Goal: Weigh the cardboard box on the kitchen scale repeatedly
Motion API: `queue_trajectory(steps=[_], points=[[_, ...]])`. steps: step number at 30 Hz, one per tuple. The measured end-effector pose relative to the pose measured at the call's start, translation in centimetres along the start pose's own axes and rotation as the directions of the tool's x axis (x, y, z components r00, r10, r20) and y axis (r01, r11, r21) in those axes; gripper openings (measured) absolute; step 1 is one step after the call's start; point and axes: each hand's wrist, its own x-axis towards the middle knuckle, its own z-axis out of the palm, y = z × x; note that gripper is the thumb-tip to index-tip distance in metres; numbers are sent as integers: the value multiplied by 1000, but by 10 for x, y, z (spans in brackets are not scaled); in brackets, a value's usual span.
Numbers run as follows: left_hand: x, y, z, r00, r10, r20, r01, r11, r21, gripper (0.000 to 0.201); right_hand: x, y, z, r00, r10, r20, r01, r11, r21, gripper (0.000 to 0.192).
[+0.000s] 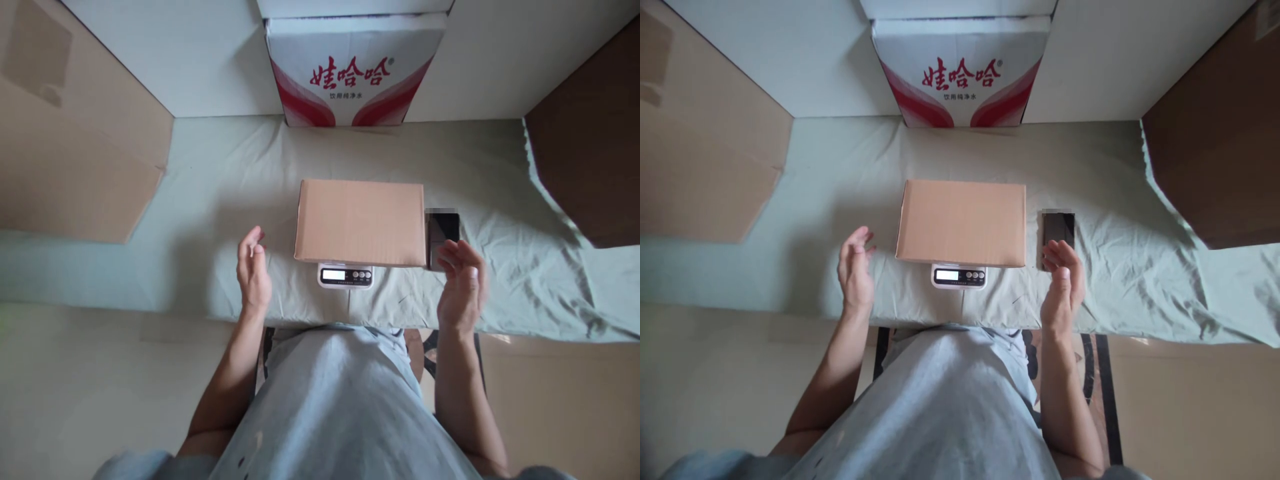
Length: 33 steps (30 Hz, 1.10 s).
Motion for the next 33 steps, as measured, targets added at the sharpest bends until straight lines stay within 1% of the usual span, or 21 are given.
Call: queue_trajectory(steps=[2,5,9,14,19,24,27,30,33], points=[[2,-2,-6,1000,3,-18,-3,1000,-2,47,2,4,-4,999,-7,-31,8,1000,6,44],[0,-3,-10,1000,-13,-22,13,1000,14,45,2,6,-7,1000,10,-29,-10,1000,1,43],[-3,-3,-8,1000,-13,-9,13,1000,3,44,1,7,-7,999,17,-45,-15,999,36,41],[-4,-1,-4,1000,-12,16,12,1000,-5,44,0,9,-8,1000,-8,-27,8,1000,-2,40],[-4,2,-2,999,-11,37,11,1000,-15,43,-2,9,-9,1000,2,-23,-2,1000,-10,40],[-8,2,-1,998,-15,63,17,999,-34,43,-5,6,-8,1000,7,28,-6,999,-43,42],[-12,3,1,992,-19,124,27,998,-63,43,-7,2,-6,996,15,83,-10,998,-60,44],[-19,5,3,982,-33,187,43,998,-51,43,-10,0,-1,988,22,151,-12,998,-67,45],[-25,8,7,975,-58,214,66,997,-31,44,-11,0,2,980,40,196,-27,997,-68,46]])
